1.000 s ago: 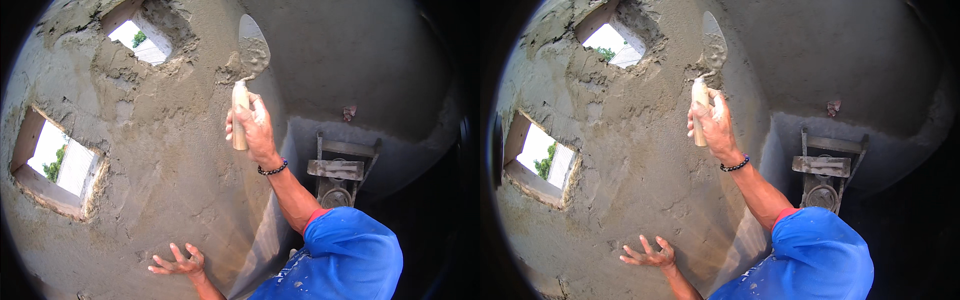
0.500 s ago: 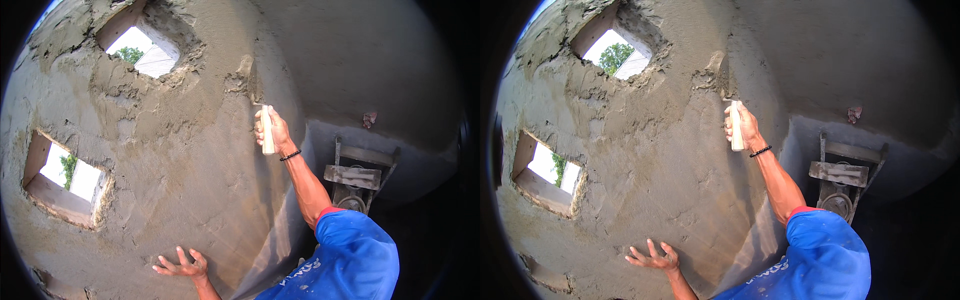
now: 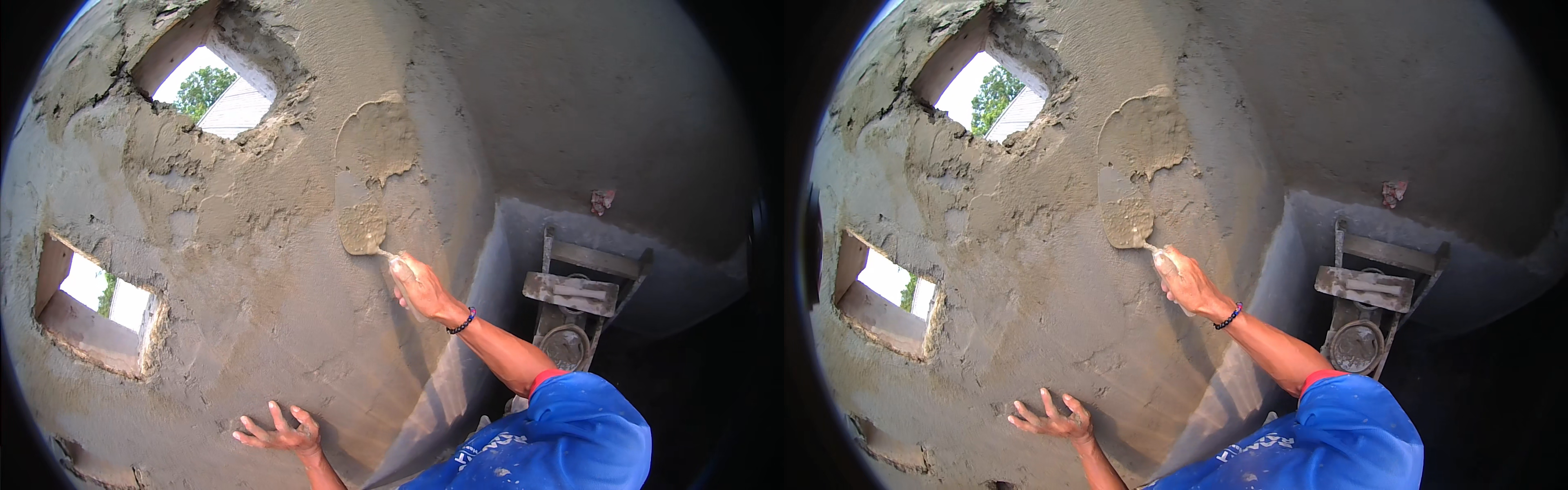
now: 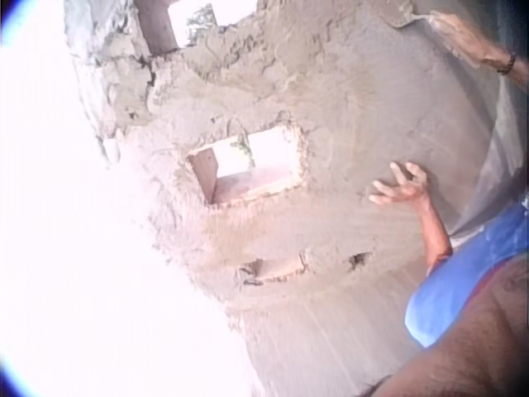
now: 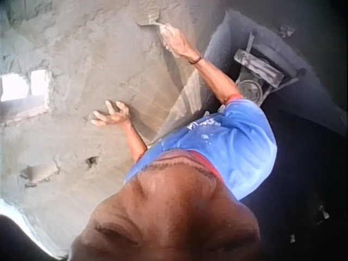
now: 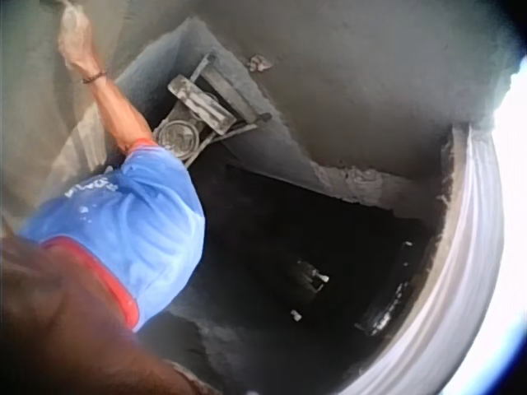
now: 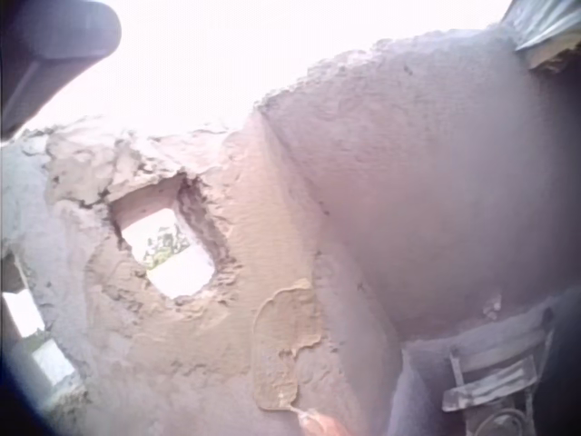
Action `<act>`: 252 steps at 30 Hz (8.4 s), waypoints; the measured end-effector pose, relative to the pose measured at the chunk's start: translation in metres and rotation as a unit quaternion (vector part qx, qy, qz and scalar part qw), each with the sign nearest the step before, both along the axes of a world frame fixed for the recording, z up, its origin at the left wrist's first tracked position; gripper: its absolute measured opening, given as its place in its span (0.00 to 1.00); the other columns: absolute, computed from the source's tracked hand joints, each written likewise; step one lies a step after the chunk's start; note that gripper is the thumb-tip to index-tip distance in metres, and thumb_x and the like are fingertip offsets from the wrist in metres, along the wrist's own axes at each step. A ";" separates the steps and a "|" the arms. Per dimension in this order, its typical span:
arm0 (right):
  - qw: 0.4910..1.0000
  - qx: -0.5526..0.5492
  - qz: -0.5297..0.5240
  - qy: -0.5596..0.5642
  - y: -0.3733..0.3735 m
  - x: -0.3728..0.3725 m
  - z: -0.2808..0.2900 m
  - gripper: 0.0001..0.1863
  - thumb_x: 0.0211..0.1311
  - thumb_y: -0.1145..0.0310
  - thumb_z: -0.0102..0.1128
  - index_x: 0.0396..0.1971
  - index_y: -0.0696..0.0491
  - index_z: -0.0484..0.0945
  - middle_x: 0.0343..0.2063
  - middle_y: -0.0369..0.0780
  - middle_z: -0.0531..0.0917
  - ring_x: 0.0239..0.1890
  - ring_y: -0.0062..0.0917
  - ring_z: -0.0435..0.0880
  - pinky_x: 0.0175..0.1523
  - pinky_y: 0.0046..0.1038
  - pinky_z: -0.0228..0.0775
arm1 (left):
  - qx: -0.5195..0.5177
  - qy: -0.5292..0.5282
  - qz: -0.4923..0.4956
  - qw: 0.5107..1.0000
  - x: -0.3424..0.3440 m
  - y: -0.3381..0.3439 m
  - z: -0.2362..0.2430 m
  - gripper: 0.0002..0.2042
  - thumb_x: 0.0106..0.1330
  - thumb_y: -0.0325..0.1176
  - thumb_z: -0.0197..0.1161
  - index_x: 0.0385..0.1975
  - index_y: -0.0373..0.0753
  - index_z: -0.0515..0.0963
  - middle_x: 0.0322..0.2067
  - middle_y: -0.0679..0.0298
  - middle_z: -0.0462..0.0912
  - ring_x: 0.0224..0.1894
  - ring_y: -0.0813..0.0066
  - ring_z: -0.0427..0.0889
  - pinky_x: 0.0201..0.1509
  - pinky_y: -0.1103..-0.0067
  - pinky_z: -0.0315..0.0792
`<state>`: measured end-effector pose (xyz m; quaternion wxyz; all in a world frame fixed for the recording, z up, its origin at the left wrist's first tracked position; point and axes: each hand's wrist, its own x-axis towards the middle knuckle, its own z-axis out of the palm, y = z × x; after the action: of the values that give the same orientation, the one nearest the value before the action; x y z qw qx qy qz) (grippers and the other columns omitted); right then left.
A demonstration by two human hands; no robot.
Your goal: The person applies mortar to a wall with a trowel and levels the surface using a long straight edge.
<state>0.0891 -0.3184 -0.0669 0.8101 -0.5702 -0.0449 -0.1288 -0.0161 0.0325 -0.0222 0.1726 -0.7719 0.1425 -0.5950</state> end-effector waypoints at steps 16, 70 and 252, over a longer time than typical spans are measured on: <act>0.953 -0.181 -0.242 0.028 -0.199 0.133 0.000 0.21 0.72 0.50 0.44 0.33 0.55 0.69 0.15 0.42 0.73 0.16 0.30 0.73 0.26 0.36 0.66 | 0.008 0.003 0.000 1.000 -0.001 -0.007 0.006 0.21 0.68 0.43 0.53 0.59 0.46 0.70 0.69 0.48 0.52 0.73 0.38 0.41 0.68 0.38 0.44; 0.998 0.058 -0.012 -0.007 -0.070 0.051 0.058 0.28 0.70 0.40 0.41 0.32 0.53 0.67 0.16 0.36 0.71 0.12 0.17 0.70 0.15 0.23 0.66 | 0.027 -0.002 0.006 1.000 0.000 -0.002 0.002 0.20 0.68 0.43 0.53 0.58 0.46 0.70 0.68 0.46 0.54 0.72 0.34 0.42 0.66 0.37 0.47; 0.975 -0.207 -0.069 -0.027 -0.197 0.120 -0.037 0.18 0.72 0.57 0.45 0.31 0.58 0.67 0.13 0.42 0.70 0.16 0.30 0.70 0.26 0.36 0.64 | 0.024 -0.017 0.084 0.996 0.000 -0.041 0.009 0.22 0.70 0.48 0.50 0.58 0.44 0.66 0.67 0.38 0.52 0.68 0.26 0.49 0.62 0.35 0.55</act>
<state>0.2094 -0.5152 -0.1035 0.6620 -0.7237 -0.0530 -0.1876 -0.0164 -0.0085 -0.0135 0.2427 -0.7666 0.0886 -0.5879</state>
